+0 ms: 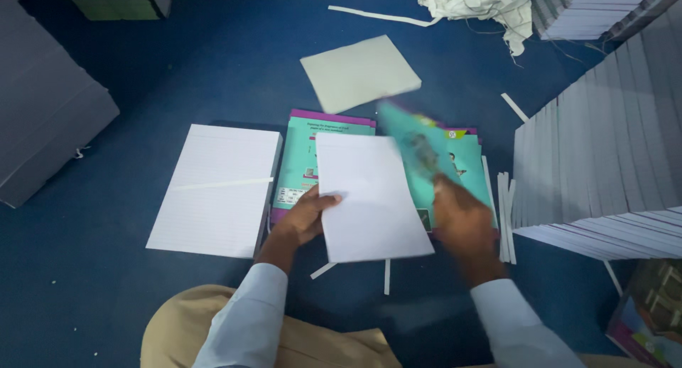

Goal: The person assembles notebooks by inserting loose white paper sheets into purple covers. They pick up a cover, insert a sheet, and place the completed notebook onto a growing stack. The person repeats this process multiple times.

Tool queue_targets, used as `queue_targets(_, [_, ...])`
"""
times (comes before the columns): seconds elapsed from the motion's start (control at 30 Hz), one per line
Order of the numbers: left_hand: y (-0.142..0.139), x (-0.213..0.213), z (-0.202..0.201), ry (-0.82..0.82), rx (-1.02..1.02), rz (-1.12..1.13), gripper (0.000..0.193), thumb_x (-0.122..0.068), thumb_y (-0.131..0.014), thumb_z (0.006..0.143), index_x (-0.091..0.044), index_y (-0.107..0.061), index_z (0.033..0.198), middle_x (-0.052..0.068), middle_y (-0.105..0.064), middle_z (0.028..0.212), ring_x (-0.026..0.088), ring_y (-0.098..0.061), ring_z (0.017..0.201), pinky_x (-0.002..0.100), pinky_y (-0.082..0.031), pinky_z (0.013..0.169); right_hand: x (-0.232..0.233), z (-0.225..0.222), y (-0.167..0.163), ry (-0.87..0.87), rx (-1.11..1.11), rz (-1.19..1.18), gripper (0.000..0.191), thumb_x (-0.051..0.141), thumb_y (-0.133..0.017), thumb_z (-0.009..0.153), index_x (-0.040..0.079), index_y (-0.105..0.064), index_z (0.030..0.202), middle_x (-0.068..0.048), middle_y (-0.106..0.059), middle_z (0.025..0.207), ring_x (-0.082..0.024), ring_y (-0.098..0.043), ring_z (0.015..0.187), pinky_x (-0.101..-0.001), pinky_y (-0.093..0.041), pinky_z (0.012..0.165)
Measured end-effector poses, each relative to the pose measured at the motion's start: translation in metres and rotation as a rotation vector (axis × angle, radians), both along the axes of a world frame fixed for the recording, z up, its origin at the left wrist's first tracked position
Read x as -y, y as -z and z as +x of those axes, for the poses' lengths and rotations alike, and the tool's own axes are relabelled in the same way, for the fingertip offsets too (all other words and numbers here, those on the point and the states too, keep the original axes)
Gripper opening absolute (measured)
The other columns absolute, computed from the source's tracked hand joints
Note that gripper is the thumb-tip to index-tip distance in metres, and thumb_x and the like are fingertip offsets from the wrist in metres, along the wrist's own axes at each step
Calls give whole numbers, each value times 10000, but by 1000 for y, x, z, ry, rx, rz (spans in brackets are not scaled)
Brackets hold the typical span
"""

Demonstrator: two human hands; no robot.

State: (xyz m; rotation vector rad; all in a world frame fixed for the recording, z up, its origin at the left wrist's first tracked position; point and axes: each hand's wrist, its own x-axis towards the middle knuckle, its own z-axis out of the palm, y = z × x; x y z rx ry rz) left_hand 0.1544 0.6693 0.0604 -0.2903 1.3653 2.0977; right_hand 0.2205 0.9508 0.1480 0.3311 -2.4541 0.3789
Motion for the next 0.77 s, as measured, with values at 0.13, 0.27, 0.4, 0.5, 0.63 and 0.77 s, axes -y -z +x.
queue_targets(0.13, [3,-3,-1,14,14,-76,656,-157,-650,896,-126,-388,1497,155,-623,1363,279,-630,1247,436,-531,1057,23,4,8,-159,109,110,129,58,-616,961,32,-696,1059,-143,-747,1014,-288,-744,934,-419,-608,847])
queue_targets(0.27, [10,-4,0,5,-32,6,608,-171,-623,918,-73,-416,1481,163,-629,1342,295,-639,1223,465,-548,1017,43,14,27,-319,44,185,126,124,-656,867,73,-675,980,-158,-722,1180,-331,-688,1083,-519,-515,1029])
queue_targets(0.4, [21,-6,-1,-13,-72,-1,586,-187,-612,923,-69,-435,1469,144,-645,1323,298,-646,1205,461,-551,988,45,23,43,-369,303,38,212,108,-628,899,34,-659,1096,-175,-652,1302,-368,-612,1221,-512,-439,1094])
queue_targets(0.5, [30,-7,0,-36,-46,-16,550,-239,-575,945,-78,-445,1455,148,-650,1304,297,-647,1181,473,-552,975,42,26,50,-408,337,59,263,110,-569,957,-1,-618,1191,-205,-594,1388,-386,-561,1312,-483,-422,1135])
queue_targets(0.63, [38,-9,-2,-164,114,138,552,-348,-529,991,-53,-491,1455,127,-673,1318,277,-664,1174,455,-527,1001,41,27,53,-393,476,3,349,145,-565,949,-13,-611,1256,-220,-546,1444,-394,-482,1363,-507,-357,1136])
queue_targets(0.77, [40,-10,0,-161,74,7,565,-377,-521,973,-92,-505,1461,125,-642,1357,299,-613,1215,489,-473,1053,43,28,50,-395,605,-36,350,163,-556,943,39,-622,1264,-174,-546,1486,-344,-463,1407,-474,-356,1164])
